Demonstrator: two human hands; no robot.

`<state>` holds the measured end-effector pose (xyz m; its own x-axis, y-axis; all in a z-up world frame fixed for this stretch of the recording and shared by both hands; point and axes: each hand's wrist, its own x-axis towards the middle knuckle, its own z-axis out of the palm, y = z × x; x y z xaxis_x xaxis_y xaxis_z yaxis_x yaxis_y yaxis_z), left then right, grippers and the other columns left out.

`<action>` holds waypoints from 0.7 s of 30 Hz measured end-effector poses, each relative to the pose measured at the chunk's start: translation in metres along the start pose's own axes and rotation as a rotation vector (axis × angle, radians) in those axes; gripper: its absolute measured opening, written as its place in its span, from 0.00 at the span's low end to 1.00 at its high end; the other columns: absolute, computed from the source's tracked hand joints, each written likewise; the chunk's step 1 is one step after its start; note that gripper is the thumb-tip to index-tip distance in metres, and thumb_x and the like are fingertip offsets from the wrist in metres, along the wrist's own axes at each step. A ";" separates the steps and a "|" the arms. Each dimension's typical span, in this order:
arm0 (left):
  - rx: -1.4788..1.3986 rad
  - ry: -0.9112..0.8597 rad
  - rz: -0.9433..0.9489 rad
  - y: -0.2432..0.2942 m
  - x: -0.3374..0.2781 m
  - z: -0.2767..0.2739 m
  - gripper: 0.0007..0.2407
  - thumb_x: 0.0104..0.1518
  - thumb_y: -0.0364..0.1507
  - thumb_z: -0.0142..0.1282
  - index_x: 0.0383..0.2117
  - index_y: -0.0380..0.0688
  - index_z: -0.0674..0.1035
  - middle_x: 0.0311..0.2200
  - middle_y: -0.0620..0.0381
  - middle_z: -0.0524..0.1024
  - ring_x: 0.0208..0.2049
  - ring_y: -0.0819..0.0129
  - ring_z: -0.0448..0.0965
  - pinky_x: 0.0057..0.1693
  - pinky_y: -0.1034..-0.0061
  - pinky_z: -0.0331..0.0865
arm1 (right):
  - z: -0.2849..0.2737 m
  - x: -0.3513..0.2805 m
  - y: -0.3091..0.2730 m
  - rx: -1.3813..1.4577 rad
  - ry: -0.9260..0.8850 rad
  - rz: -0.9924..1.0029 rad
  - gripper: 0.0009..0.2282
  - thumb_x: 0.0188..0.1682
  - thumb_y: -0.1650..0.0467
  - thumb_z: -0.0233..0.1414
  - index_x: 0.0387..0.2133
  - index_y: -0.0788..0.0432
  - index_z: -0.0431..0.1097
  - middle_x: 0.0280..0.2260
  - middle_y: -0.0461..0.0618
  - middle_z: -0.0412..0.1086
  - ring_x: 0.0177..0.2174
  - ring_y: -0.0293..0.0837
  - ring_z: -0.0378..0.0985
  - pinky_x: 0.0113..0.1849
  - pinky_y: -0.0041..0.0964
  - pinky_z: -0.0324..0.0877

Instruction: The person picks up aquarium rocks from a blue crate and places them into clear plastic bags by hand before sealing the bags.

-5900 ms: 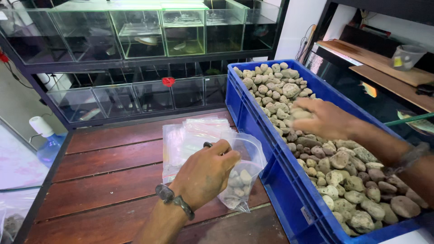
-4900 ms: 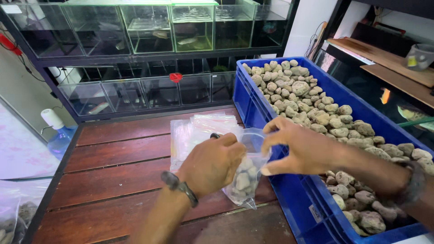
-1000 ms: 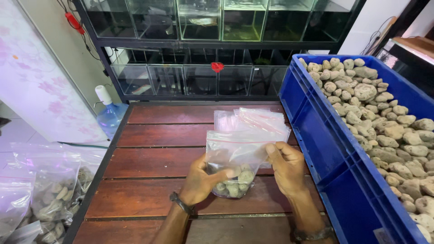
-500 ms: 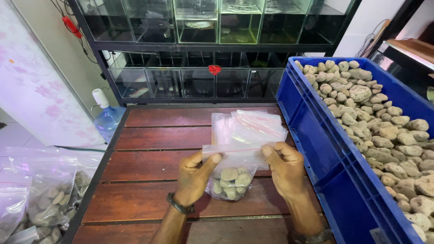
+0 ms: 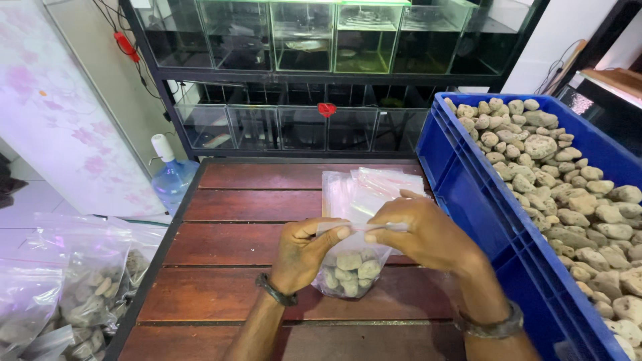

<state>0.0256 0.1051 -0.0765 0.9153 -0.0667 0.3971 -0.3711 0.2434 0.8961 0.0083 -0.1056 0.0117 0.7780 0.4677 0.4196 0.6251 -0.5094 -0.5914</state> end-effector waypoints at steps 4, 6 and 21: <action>0.051 -0.009 -0.008 0.018 -0.001 0.003 0.09 0.47 0.23 0.72 0.34 0.36 0.88 0.26 0.49 0.86 0.34 0.75 0.74 0.42 0.71 0.77 | 0.002 0.004 0.007 -0.021 -0.051 -0.009 0.03 0.44 0.71 0.61 0.26 0.58 0.82 0.27 0.52 0.82 0.34 0.59 0.85 0.56 0.77 0.53; 0.052 -0.002 -0.088 0.023 0.000 0.006 0.06 0.46 0.25 0.73 0.28 0.40 0.89 0.21 0.54 0.84 0.27 0.78 0.73 0.35 0.77 0.73 | 0.010 0.006 0.019 -0.080 -0.093 -0.037 0.04 0.45 0.68 0.61 0.27 0.54 0.82 0.29 0.48 0.82 0.35 0.55 0.86 0.55 0.70 0.60; -0.063 0.007 -0.114 0.004 0.008 -0.016 0.03 0.54 0.23 0.67 0.32 0.39 0.86 0.22 0.57 0.81 0.25 0.79 0.77 0.33 0.83 0.73 | -0.005 0.002 0.035 0.019 0.023 0.147 0.03 0.39 0.72 0.64 0.26 0.54 0.85 0.25 0.47 0.85 0.31 0.39 0.85 0.47 0.45 0.75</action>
<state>0.0336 0.1208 -0.0735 0.9521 -0.0905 0.2921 -0.2546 0.2948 0.9210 0.0317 -0.1265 -0.0050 0.8624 0.3724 0.3429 0.5032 -0.5570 -0.6607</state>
